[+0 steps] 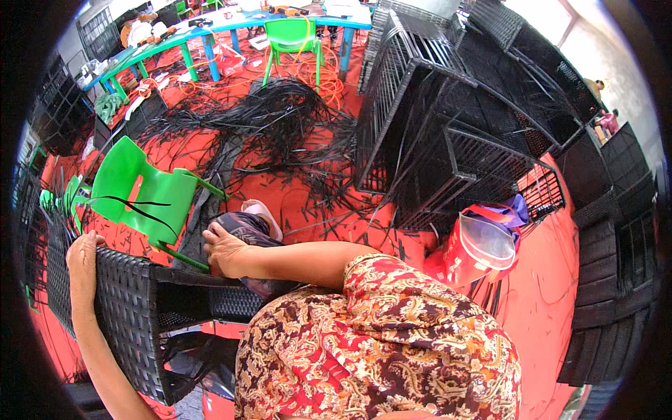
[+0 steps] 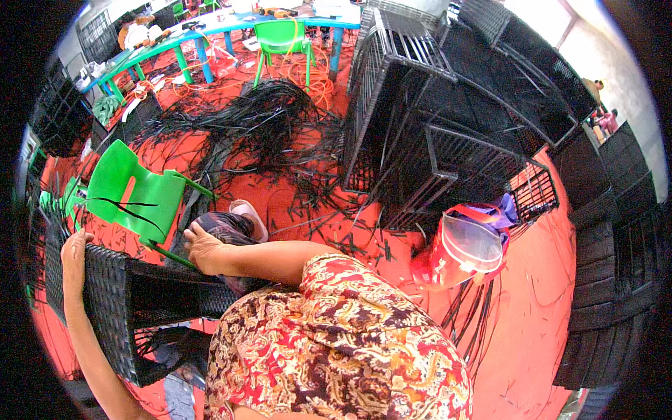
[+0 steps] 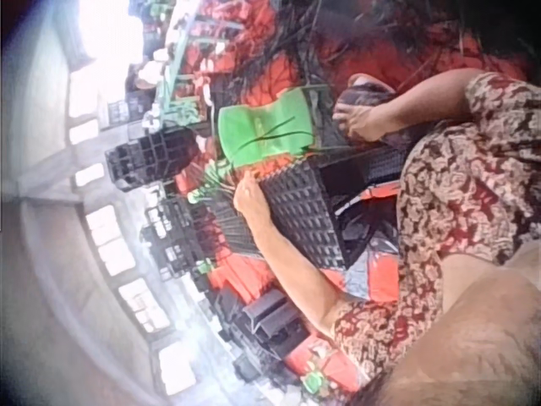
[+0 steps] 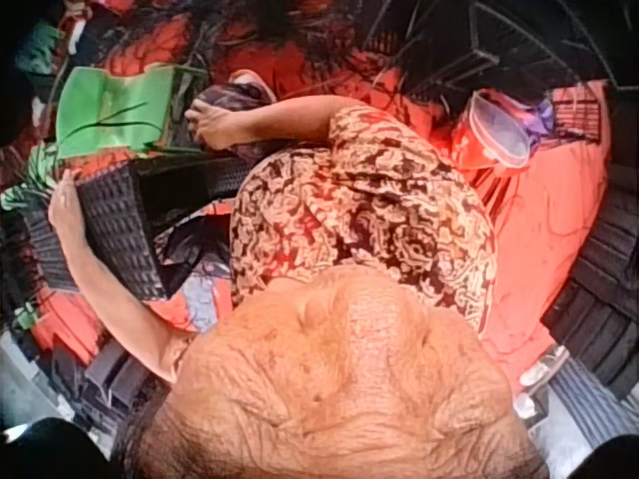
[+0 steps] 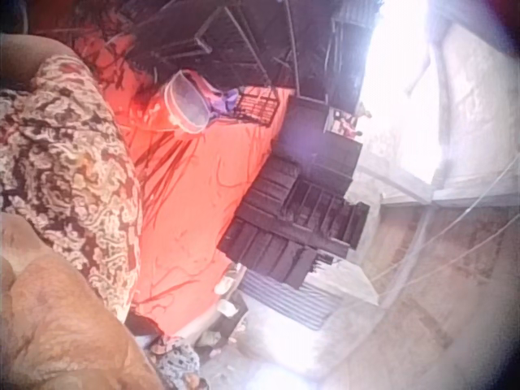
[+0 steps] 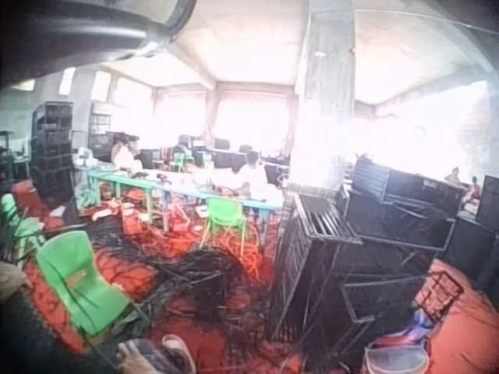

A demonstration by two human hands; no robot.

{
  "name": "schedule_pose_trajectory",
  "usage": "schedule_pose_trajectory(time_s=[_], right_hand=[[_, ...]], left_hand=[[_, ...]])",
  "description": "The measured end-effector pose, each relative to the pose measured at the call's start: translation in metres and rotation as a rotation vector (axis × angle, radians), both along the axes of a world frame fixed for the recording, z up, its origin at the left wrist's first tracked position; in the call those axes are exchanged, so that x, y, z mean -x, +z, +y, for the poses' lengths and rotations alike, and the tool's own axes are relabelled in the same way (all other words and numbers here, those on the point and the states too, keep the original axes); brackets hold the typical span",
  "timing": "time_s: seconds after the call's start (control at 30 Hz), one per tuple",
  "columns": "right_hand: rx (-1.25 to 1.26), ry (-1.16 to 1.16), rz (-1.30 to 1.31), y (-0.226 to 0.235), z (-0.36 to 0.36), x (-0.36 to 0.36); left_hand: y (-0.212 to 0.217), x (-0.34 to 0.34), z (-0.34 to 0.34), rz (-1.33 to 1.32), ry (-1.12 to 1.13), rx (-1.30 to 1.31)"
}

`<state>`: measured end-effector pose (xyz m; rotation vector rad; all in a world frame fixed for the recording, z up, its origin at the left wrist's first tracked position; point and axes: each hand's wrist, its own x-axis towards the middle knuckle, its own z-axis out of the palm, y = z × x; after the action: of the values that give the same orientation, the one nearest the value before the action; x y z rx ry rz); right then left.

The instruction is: The person weaves black plastic strips into the frame of a basket by hand, using scissors to trim excess strips and tucking the ends into the weave.

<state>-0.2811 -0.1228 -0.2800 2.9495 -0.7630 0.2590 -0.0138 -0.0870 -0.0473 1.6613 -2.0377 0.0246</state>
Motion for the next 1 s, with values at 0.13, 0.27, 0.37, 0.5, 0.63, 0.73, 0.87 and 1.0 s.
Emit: schedule_pose_trajectory(time_s=[0.13, 0.27, 0.37, 0.5, 0.63, 0.73, 0.87, 1.0], right_hand=[[0.0, -0.005, 0.038, -0.007, 0.004, -0.005], [-0.017, -0.033, 0.035, -0.004, 0.002, 0.0], [-0.023, -0.044, 0.04, -0.002, 0.001, 0.002], [-0.042, 0.012, -0.029, -0.007, 0.005, -0.014], [-0.225, -0.027, 0.046, -0.039, -0.001, -0.038], [-0.166, 0.036, -0.259, -0.032, -0.006, -0.022], [-0.089, 0.106, -0.437, 0.018, 0.019, -0.023], [0.041, -0.033, -0.375, -0.027, 0.007, -0.035]], left_hand=[[-0.004, -0.007, 0.001, 0.048, 0.031, -0.039], [-0.001, 0.001, -0.001, 0.089, 0.039, -0.062], [-0.002, -0.002, -0.005, 0.044, 0.026, -0.058], [-0.001, -0.022, 0.013, 0.027, 0.07, -0.131], [-0.037, -0.079, 0.007, -0.659, -0.123, 0.173], [-0.024, -0.051, -0.007, -0.891, -0.231, 0.406], [-0.015, -0.024, 0.01, -0.796, 0.02, 0.162], [-0.015, 0.003, 0.012, -0.832, 0.254, -0.052]])
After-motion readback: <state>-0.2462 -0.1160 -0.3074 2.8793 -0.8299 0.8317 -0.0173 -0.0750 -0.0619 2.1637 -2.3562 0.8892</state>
